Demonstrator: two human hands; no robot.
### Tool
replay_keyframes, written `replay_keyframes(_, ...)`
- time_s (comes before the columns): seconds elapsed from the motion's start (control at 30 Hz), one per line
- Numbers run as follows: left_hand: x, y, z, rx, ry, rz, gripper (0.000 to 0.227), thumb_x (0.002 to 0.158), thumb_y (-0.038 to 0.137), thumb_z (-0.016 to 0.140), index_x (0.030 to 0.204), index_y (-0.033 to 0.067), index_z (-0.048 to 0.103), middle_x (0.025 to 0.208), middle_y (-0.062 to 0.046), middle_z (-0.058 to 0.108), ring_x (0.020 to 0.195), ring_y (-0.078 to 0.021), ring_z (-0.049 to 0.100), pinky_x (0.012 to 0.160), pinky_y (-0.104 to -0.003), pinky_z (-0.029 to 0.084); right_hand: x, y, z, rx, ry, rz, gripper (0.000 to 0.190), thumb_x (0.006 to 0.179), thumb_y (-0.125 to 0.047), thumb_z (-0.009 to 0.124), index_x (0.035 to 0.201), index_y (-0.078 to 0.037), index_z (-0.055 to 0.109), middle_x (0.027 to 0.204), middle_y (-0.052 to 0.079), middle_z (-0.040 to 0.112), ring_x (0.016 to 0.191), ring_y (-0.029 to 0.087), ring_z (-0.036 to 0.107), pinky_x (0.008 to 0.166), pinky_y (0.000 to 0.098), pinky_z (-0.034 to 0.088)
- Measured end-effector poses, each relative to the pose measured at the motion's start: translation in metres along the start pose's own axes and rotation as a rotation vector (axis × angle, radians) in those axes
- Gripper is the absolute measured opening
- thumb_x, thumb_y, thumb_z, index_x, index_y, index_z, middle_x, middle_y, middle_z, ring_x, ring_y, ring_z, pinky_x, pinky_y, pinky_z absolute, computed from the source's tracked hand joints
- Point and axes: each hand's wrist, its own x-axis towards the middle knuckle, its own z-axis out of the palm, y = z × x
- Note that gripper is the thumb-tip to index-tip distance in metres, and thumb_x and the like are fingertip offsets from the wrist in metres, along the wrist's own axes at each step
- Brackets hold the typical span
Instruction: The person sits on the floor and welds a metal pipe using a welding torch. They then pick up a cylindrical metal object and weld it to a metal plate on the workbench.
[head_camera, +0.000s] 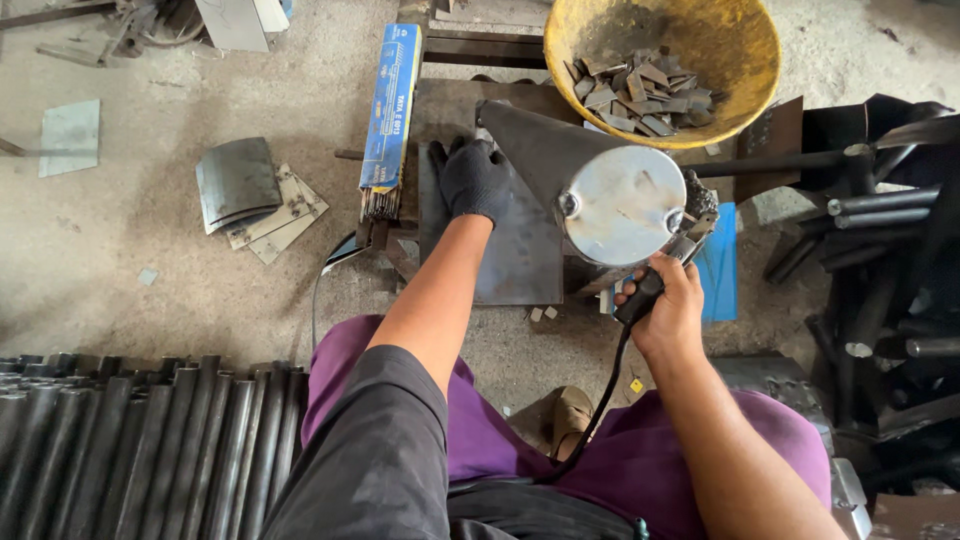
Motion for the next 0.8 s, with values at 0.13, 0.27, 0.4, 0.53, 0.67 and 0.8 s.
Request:
replay_keyframes(0.13, -0.001, 0.000, 0.001, -0.033, -0.035, -0.030, 0.020, 0.088, 0.027, 0.062, 0.085, 0.0135, 0.077, 0.091, -0.014, 0.075, 0.105, -0.0293, 0.065, 0.124, -0.050, 0.022, 0.001, 0.003, -0.001, 0.043, -0.028, -0.003, 0.016, 0.093, -0.018, 0.061, 0.105, -0.014, 0.050, 0.083, 0.006, 0.056, 0.065, 0.019, 0.056, 0.059, 0.0387, 0.048)
replay_keyframes(0.27, 0.001, -0.005, 0.006, -0.037, -0.009, 0.005, 0.021, 0.082, 0.030, 0.067, 0.086, 0.0123, 0.077, 0.095, -0.014, 0.074, 0.106, -0.0319, 0.063, 0.118, -0.050, 0.022, 0.003, 0.006, 0.000, 0.053, -0.018, 0.000, 0.017, 0.094, -0.018, 0.062, 0.106, -0.013, 0.051, 0.082, 0.006, 0.055, 0.064, 0.020, 0.056, 0.057, 0.0390, 0.048)
replay_keyframes(0.4, 0.003, -0.021, 0.031, -0.013, -0.090, -0.065, 0.015, 0.086, 0.021, 0.062, 0.089, 0.0146, 0.076, 0.102, -0.013, 0.073, 0.106, -0.0291, 0.066, 0.112, -0.048, 0.031, 0.002, 0.010, 0.000, 0.069, -0.014, 0.039, 0.022, 0.093, -0.018, 0.066, 0.107, -0.014, 0.050, 0.080, 0.005, 0.054, 0.063, 0.020, 0.056, 0.057, 0.0397, 0.049)
replay_keyframes(0.53, 0.013, -0.050, 0.074, 0.041, -0.066, -0.041, 0.017, 0.092, 0.015, 0.057, 0.090, 0.0150, 0.074, 0.101, -0.014, 0.071, 0.098, -0.0294, 0.069, 0.109, -0.044, 0.040, 0.002, 0.011, 0.001, 0.064, -0.002, 0.029, 0.025, 0.089, -0.016, 0.068, 0.106, -0.017, 0.049, 0.080, 0.005, 0.055, 0.062, 0.022, 0.056, 0.054, 0.0410, 0.048)
replay_keyframes(0.67, 0.027, -0.091, 0.136, 0.278, 0.026, 0.082, 0.025, 0.096, 0.009, 0.048, 0.094, 0.0145, 0.071, 0.104, -0.013, 0.069, 0.101, -0.0264, 0.067, 0.113, -0.047, 0.036, 0.002, 0.012, -0.002, 0.061, -0.002, 0.038, 0.025, 0.090, -0.016, 0.068, 0.106, -0.016, 0.049, 0.080, 0.006, 0.055, 0.062, 0.021, 0.057, 0.054, 0.0403, 0.048)
replay_keyframes(0.8, 0.034, -0.124, 0.180, 0.102, -0.079, 0.124, 0.026, 0.102, 0.013, 0.043, 0.113, 0.0128, 0.067, 0.110, -0.012, 0.067, 0.108, -0.0236, 0.063, 0.111, -0.043, 0.039, 0.006, 0.018, -0.007, 0.058, -0.037, 0.006, 0.024, 0.091, -0.015, 0.068, 0.105, -0.014, 0.049, 0.080, 0.006, 0.055, 0.063, 0.022, 0.057, 0.055, 0.0408, 0.049)
